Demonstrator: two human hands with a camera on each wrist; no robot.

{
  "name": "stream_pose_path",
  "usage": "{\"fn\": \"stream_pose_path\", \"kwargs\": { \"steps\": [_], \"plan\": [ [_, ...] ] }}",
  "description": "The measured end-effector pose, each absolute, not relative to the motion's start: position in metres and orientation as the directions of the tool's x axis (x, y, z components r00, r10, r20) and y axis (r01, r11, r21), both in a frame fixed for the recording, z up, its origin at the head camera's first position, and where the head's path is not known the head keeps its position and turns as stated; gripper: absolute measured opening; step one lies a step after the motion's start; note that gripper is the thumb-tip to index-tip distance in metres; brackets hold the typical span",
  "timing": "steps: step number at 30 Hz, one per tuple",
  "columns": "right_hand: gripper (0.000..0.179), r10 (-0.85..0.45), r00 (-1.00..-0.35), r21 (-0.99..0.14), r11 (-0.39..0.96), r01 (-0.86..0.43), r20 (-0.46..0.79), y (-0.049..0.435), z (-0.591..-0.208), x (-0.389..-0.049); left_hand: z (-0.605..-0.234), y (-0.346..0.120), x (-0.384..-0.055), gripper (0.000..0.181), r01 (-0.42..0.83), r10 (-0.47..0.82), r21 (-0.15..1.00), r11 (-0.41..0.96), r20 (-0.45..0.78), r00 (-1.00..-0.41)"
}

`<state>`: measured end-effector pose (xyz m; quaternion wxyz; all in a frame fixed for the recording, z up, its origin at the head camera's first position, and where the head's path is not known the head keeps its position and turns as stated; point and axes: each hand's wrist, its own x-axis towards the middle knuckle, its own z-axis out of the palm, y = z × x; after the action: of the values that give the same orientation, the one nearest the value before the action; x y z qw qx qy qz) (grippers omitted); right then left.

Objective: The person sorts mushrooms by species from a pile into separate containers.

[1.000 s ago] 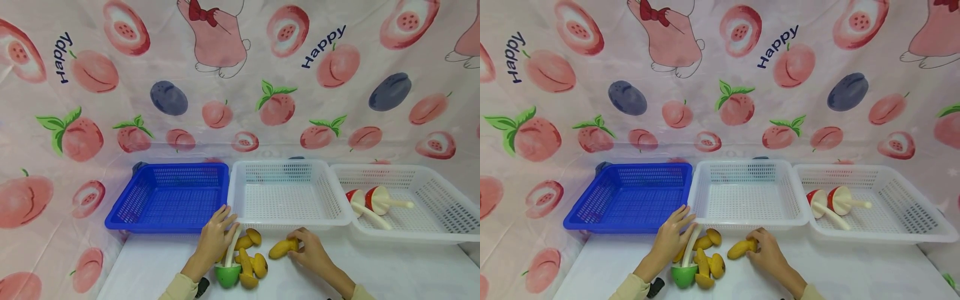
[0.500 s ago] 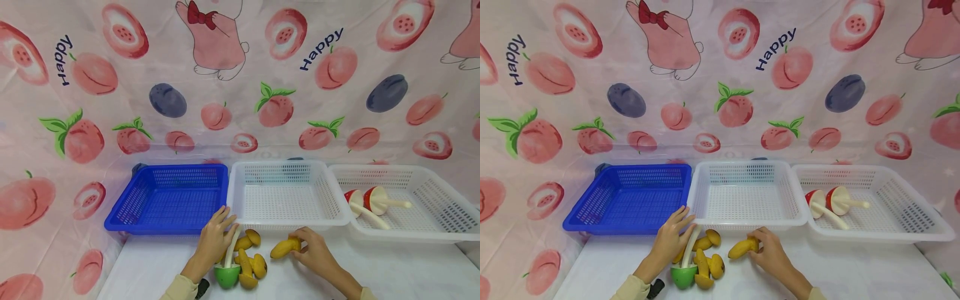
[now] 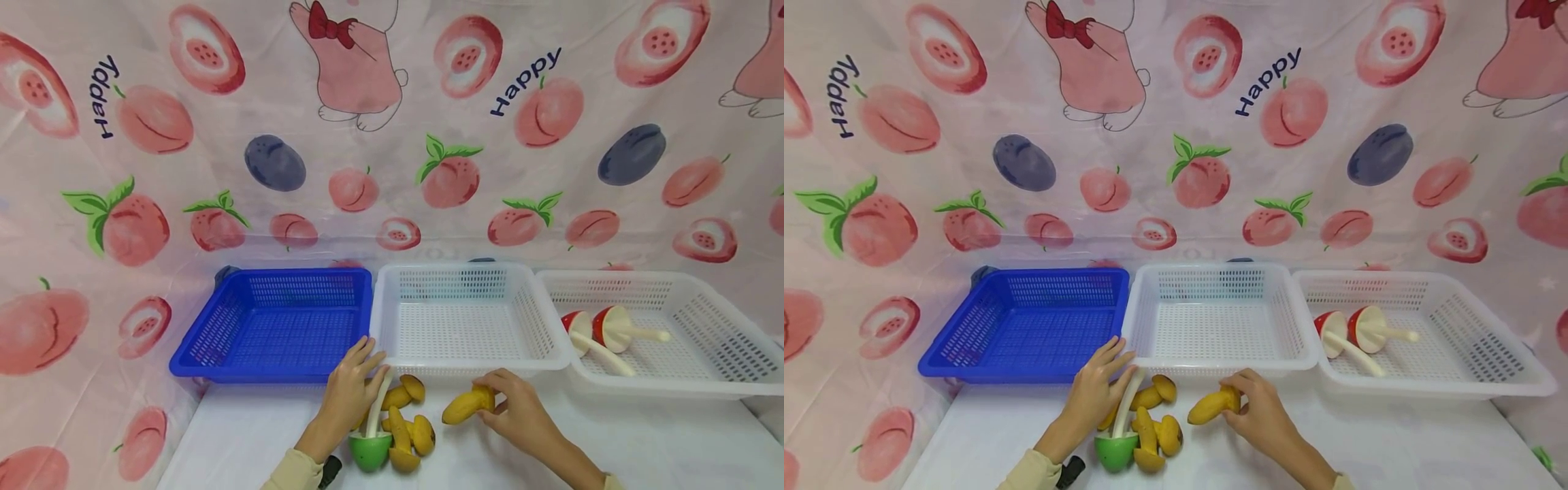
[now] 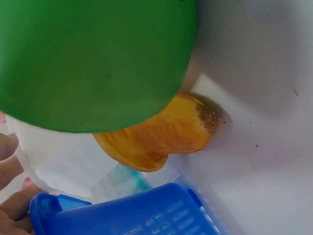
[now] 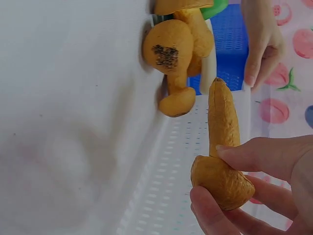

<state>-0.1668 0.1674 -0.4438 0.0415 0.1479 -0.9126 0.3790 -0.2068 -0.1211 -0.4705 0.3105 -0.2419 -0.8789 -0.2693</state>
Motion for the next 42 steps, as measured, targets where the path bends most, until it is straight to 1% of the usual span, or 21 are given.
{"fn": "stream_pose_path", "kwargs": {
  "steps": [7, 17, 21, 29, 36, 42],
  "plan": [
    [0.037, -0.232, -0.949, -0.659, 0.683, -0.314, 0.211, 0.166, -0.43, -0.167, -0.472, -0.123, -0.206, 0.024, 0.584, 0.254, 0.325, 0.744, 0.671, -0.697],
    [0.038, -0.232, -0.935, -0.644, 0.679, -0.353, 0.267, 0.171, -0.411, -0.169, -0.473, -0.123, -0.208, 0.024, 0.587, 0.244, 0.327, 0.741, 0.682, -0.689],
    [0.038, -0.242, -0.916, -0.622, 0.676, -0.396, 0.32, 0.174, -0.402, -0.173, -0.472, -0.123, -0.209, 0.024, 0.588, 0.243, 0.324, 0.741, 0.687, -0.685],
    [0.04, -0.234, -0.886, -0.578, 0.686, -0.442, 0.4, 0.182, -0.39, -0.182, -0.471, -0.125, -0.211, 0.023, 0.587, 0.253, 0.314, 0.746, 0.682, -0.686],
    [0.04, -0.246, -0.879, -0.556, 0.697, -0.453, 0.409, 0.185, -0.387, -0.187, -0.473, -0.125, -0.208, 0.025, 0.575, 0.251, 0.332, 0.748, 0.661, -0.707],
    [0.039, -0.23, -0.881, -0.548, 0.71, -0.443, 0.414, 0.19, -0.381, -0.192, -0.473, -0.122, -0.207, 0.024, 0.585, 0.262, 0.327, 0.742, 0.662, -0.703]
  ]
}}
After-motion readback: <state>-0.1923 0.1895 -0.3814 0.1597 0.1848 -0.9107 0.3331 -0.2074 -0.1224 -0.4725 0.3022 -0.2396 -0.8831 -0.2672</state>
